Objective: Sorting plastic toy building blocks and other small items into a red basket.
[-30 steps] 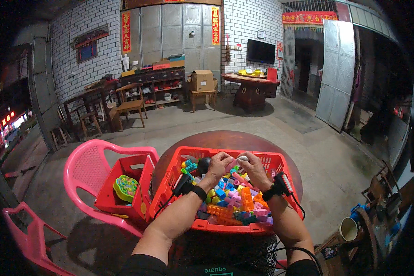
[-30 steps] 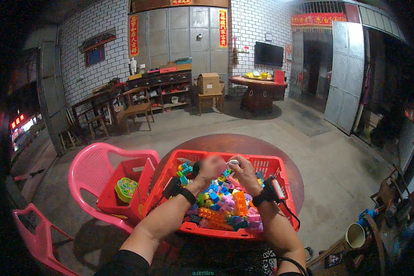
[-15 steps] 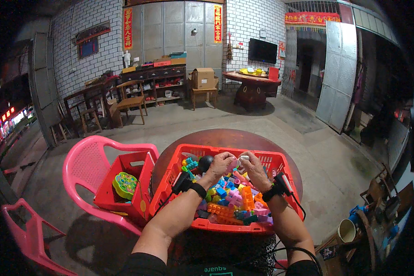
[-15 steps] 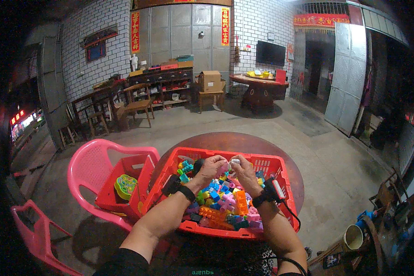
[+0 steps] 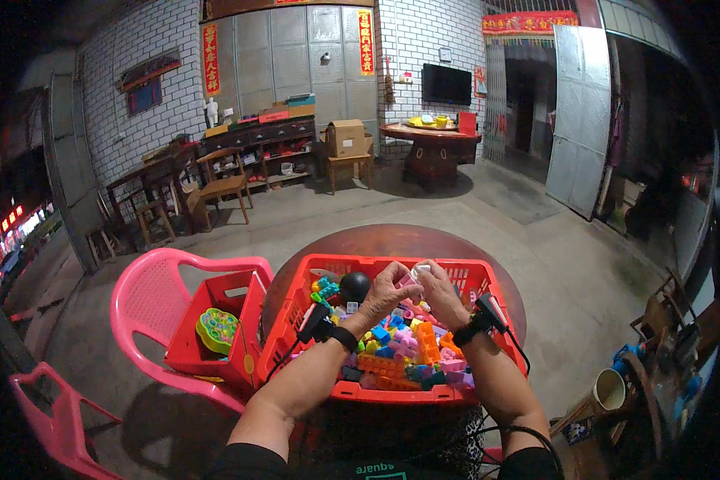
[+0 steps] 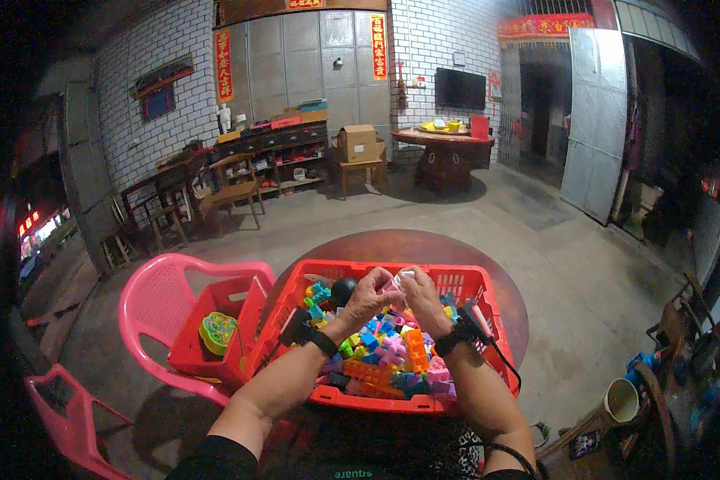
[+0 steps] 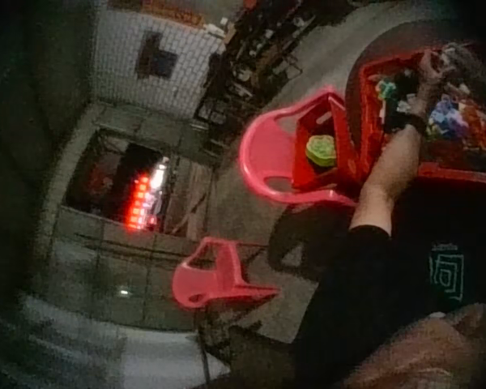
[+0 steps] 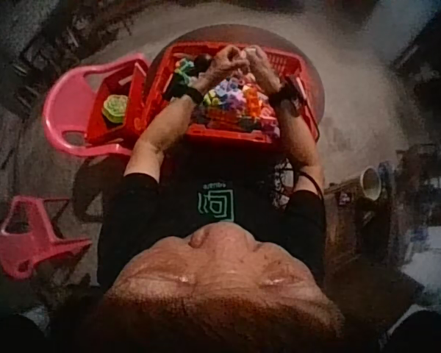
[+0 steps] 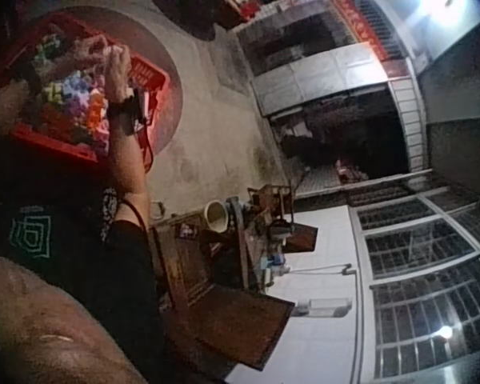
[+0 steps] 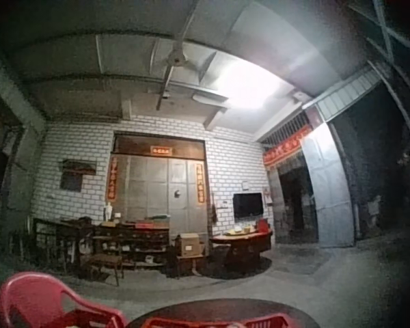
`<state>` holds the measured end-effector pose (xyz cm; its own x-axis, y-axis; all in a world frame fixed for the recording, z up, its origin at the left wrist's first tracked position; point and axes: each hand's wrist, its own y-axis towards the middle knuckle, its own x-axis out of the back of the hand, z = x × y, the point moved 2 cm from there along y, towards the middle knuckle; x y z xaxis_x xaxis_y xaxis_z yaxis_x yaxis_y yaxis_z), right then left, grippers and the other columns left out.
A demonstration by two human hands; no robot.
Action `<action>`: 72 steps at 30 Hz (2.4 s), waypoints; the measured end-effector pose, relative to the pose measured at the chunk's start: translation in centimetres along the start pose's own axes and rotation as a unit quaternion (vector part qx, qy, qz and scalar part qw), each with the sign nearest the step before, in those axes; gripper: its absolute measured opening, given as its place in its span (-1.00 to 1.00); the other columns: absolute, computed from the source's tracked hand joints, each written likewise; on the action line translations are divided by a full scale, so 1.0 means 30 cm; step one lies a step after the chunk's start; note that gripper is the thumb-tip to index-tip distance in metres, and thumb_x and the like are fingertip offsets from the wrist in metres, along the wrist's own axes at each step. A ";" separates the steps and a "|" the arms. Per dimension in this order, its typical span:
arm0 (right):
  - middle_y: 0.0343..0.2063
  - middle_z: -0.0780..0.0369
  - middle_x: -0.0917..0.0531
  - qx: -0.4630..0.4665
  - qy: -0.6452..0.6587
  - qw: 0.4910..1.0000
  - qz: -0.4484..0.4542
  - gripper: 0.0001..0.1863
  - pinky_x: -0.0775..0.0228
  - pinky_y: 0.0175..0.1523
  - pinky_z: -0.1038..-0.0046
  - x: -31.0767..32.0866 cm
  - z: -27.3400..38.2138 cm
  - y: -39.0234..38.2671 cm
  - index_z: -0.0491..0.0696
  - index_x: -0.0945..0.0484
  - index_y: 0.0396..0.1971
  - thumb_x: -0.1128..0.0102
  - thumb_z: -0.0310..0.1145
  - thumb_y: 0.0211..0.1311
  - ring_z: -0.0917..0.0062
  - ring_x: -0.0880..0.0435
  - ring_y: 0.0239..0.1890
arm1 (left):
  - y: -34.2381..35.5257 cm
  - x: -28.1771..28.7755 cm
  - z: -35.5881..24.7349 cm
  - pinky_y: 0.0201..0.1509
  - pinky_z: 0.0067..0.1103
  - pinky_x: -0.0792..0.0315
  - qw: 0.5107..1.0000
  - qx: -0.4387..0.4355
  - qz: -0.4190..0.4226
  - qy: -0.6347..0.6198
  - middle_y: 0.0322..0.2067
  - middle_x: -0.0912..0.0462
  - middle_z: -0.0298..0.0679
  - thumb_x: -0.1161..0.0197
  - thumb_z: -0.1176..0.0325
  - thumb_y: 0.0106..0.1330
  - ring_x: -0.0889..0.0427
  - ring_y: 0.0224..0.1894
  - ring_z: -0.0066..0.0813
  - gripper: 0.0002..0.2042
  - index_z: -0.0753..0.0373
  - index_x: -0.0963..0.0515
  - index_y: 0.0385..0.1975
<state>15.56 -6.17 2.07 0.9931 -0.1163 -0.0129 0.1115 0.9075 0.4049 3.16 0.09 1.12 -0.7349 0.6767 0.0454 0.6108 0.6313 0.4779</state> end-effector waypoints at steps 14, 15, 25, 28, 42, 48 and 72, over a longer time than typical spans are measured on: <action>-0.52 0.31 -0.45 -0.107 0.206 0.968 0.098 -0.78 -0.33 -0.51 0.60 -0.078 -0.002 -0.023 -0.05 -0.38 -0.29 0.08 -0.22 0.21 0.62 -0.45 -0.58 | -0.027 -0.026 -0.084 -0.39 -0.71 -0.37 0.987 -0.040 -0.121 -0.093 -0.55 -0.45 -0.39 -0.29 0.23 0.09 -0.42 -0.49 -0.69 -0.75 0.21 -0.41 -0.39; -0.52 0.31 -0.45 -0.108 0.205 0.968 0.098 -0.78 -0.33 -0.51 0.60 -0.080 -0.021 -0.028 -0.05 -0.38 -0.29 0.08 -0.22 0.21 0.62 -0.45 -0.58 | -0.019 -0.026 -0.071 -0.39 -0.71 -0.37 0.987 -0.040 -0.121 -0.094 -0.55 -0.45 -0.39 -0.29 0.23 0.09 -0.42 -0.49 -0.69 -0.75 0.21 -0.41 -0.39; -0.58 0.34 -0.45 -0.114 0.162 0.978 0.062 -0.82 -0.28 -0.55 0.63 -0.073 -0.024 -0.013 -0.05 -0.40 -0.35 0.05 -0.25 0.21 0.64 -0.43 -0.61 | -0.010 0.000 -0.014 -0.32 -0.65 -0.37 0.986 0.029 -0.143 -0.076 -0.39 -0.49 -0.33 -0.13 0.09 0.22 -0.45 -0.40 -0.64 -0.67 0.29 -0.53 -0.34; -0.58 0.32 -0.46 -0.081 0.176 0.981 0.001 -0.82 -0.26 -0.57 0.63 -0.062 -0.023 -0.001 -0.06 -0.39 -0.36 0.09 -0.26 0.22 0.66 -0.44 -0.61 | -0.004 -0.020 0.001 -0.39 -0.70 -0.30 0.988 -0.019 -0.155 -0.016 -0.51 -0.47 -0.40 0.04 0.10 0.32 -0.37 -0.48 -0.72 -0.68 0.25 -0.50 -0.37; -0.59 0.29 -0.44 -0.113 0.154 0.972 0.135 -0.85 -0.24 -0.53 0.56 -0.130 -0.087 -0.039 -0.10 -0.38 -0.36 0.06 -0.45 0.02 0.57 -0.41 -0.63 | 0.003 0.022 -0.015 -0.40 -0.73 -0.30 0.980 -0.004 -0.160 -0.121 -0.51 -0.41 -0.45 -0.06 0.01 0.24 -0.36 -0.48 -0.72 -0.66 0.22 -0.40 -0.35; -0.49 0.25 -0.49 -0.095 0.169 0.981 0.018 -0.78 -0.36 -0.48 0.54 -0.105 -0.038 -0.020 -0.08 -0.35 -0.26 0.10 -0.50 0.03 0.54 -0.48 -0.56 | 0.009 0.064 -0.007 -0.44 -0.69 -0.35 0.951 -0.013 -0.238 -0.198 -0.51 -0.42 -0.43 -0.03 -0.01 0.25 -0.39 -0.51 -0.70 -0.66 0.19 -0.34 -0.35; -0.47 0.13 -0.52 0.217 -0.369 0.900 -0.081 -0.85 -0.36 -0.43 0.53 0.014 -0.087 0.019 -0.14 -0.37 -0.30 -0.03 -0.48 0.10 0.49 -0.55 -0.47 | -0.040 -0.036 -0.027 -0.39 -0.59 -0.38 0.975 0.170 -0.022 0.141 -0.39 -0.50 -0.29 -0.15 0.39 0.11 -0.48 -0.41 -0.56 -0.77 0.29 -0.38 -0.25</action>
<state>16.14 -4.66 -0.10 0.6536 -0.6142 0.4423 0.0690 0.6303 0.7733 2.99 -1.71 1.20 -0.7849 0.5460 0.2931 0.6045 0.7786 0.1684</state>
